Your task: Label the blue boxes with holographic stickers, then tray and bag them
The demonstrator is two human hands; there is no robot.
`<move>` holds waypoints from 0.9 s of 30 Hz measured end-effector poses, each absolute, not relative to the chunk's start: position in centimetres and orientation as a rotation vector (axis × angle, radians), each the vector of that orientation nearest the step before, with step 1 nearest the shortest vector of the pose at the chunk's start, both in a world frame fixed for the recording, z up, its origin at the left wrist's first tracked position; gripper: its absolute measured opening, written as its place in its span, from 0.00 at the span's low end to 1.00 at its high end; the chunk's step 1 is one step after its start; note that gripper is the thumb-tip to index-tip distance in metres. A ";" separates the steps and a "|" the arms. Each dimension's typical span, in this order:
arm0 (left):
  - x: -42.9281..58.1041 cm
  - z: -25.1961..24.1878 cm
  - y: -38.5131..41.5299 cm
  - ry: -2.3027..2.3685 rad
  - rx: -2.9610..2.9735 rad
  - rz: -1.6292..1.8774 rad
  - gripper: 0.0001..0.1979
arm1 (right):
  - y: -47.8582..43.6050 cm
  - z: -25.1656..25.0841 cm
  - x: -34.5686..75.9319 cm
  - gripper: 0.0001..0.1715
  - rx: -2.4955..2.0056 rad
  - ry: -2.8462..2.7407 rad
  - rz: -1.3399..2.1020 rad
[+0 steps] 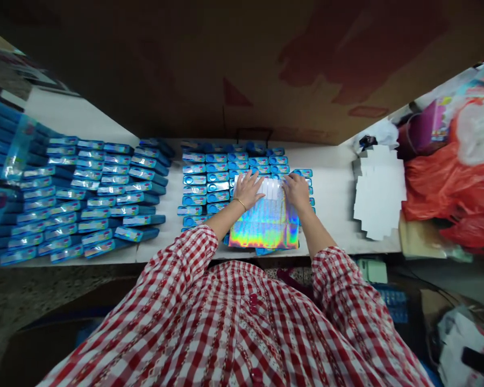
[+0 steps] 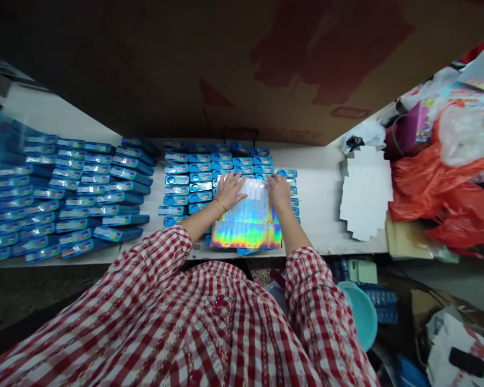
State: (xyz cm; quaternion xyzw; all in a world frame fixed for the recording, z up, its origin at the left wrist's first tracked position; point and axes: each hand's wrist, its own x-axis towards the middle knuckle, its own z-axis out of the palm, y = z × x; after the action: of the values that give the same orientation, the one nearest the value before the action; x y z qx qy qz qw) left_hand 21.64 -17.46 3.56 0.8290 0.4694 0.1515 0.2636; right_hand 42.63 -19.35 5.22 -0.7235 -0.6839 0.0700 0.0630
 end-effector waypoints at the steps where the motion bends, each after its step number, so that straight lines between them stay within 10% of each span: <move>1: 22.0 3.2 -17.4 1.291 2.232 0.383 0.30 | -18.7 5.0 42.5 0.21 -2.188 -2.142 0.229; 14: 23.2 1.5 -18.1 1.464 2.162 0.345 0.29 | -20.8 4.4 43.0 0.21 -1.965 -2.463 0.285; 27: 20.9 4.4 -18.9 1.154 1.535 0.832 0.18 | -25.1 14.0 37.2 0.10 -1.736 -0.863 1.032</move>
State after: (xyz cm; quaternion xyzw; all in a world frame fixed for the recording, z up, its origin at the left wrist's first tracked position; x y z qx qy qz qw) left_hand 20.88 -18.88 4.36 0.6350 0.4772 0.3440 0.5007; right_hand 37.24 -25.09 14.00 -0.7038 -0.3499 0.4183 0.4553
